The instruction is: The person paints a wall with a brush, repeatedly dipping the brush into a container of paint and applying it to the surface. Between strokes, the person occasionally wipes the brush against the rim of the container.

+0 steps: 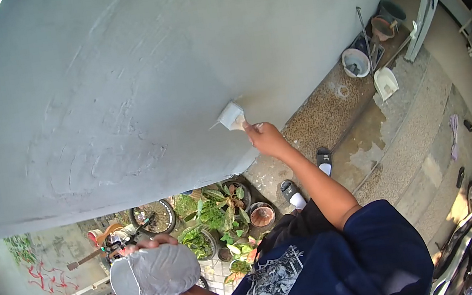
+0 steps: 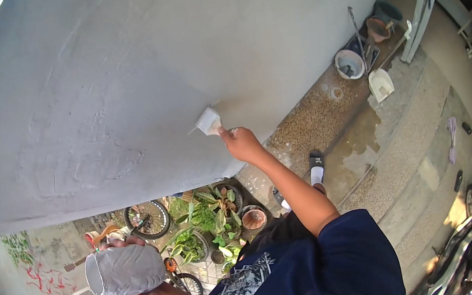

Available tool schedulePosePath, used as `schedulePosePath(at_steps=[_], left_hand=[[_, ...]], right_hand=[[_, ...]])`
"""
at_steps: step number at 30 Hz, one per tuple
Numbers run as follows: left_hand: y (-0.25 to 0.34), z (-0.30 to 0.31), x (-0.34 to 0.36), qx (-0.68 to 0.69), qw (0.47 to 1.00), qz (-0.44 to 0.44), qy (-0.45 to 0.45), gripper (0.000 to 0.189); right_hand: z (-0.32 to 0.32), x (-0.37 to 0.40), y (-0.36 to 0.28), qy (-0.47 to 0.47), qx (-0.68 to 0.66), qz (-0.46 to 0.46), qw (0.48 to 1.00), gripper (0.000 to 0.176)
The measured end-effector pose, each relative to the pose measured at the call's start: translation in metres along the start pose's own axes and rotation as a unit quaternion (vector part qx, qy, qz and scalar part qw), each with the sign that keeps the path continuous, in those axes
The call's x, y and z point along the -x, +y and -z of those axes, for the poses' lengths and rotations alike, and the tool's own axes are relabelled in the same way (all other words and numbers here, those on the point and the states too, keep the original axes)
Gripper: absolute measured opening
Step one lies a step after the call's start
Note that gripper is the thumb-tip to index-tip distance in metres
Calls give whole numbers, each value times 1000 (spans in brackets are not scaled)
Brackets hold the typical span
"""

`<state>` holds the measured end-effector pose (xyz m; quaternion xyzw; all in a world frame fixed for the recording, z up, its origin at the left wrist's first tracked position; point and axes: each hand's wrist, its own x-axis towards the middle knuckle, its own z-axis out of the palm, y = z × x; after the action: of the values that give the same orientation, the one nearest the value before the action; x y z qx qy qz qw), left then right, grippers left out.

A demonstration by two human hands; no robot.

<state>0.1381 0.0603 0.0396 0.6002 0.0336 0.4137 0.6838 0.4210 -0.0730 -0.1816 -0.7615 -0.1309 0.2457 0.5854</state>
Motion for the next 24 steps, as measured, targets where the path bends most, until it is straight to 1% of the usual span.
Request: schedulePosePath(at_steps=[1,2,4,5,6,8,9,10,12,14,15,16,17,18,19,20,22,23,24], left_hand=[[2,-20,-11,30,999,-30,-26,109],[4,-22,-13,35,998,-42,-15,109],[6,-24,-17,51,997,-44,-47,110],[7,-32,-18,66,996,-59,-27,109],[9,-32,-18,71,995,-69,-20,109],[13,-31,-19,72,995,-41,-60,111],[16,-28,-23,64,992,-52,-96,110],[17,-27,-20,66,992,-59,-92,110],[14,-24,-15,72,992,-81,-58,109],[19,-21,-11,75,993,-77,-47,111],[20,-17,-8,92,993,-61,-39,109],[21,-13,-3,108,993,-43,-29,107],[21,-9,3,107,993,-47,-20,107],[22,-3,12,67,997,32,-22,105],[21,6,22,28,993,111,-24,103],[-5,51,48,-63,990,115,-55,97],[-5,35,42,-115,973,188,-77,90],[-5,19,34,-114,972,184,-88,90],[-9,3,26,-113,972,181,-99,90]], right_hand=[[17,8,-38,-60,-41,-35,997,50],[31,16,-74,-43,-70,7,997,49],[57,27,-138,-14,-155,86,984,49],[68,30,-166,-5,-211,118,970,49],[78,36,-194,-9,-203,126,971,49],[89,41,-236,-44,-242,173,954,47],[83,36,-242,-42,-224,181,957,48],[72,30,-235,-46,-220,186,957,48],[40,-2,-191,-26,-175,124,976,49],[-1,-43,-85,72,-139,192,969,54],[-4,-31,-59,25,-147,72,986,55],[-2,-12,-35,-23,-150,-51,987,57],[8,5,-15,-66,-144,-199,967,56],[6,16,28,-41,-70,-260,962,56],[8,25,95,-59,-13,-241,969,53],[18,51,122,-71,25,-251,965,49],[38,106,132,-61,-29,-321,945,37],[52,131,129,-55,-63,-357,930,30],[66,148,129,-60,-52,-362,929,30]])
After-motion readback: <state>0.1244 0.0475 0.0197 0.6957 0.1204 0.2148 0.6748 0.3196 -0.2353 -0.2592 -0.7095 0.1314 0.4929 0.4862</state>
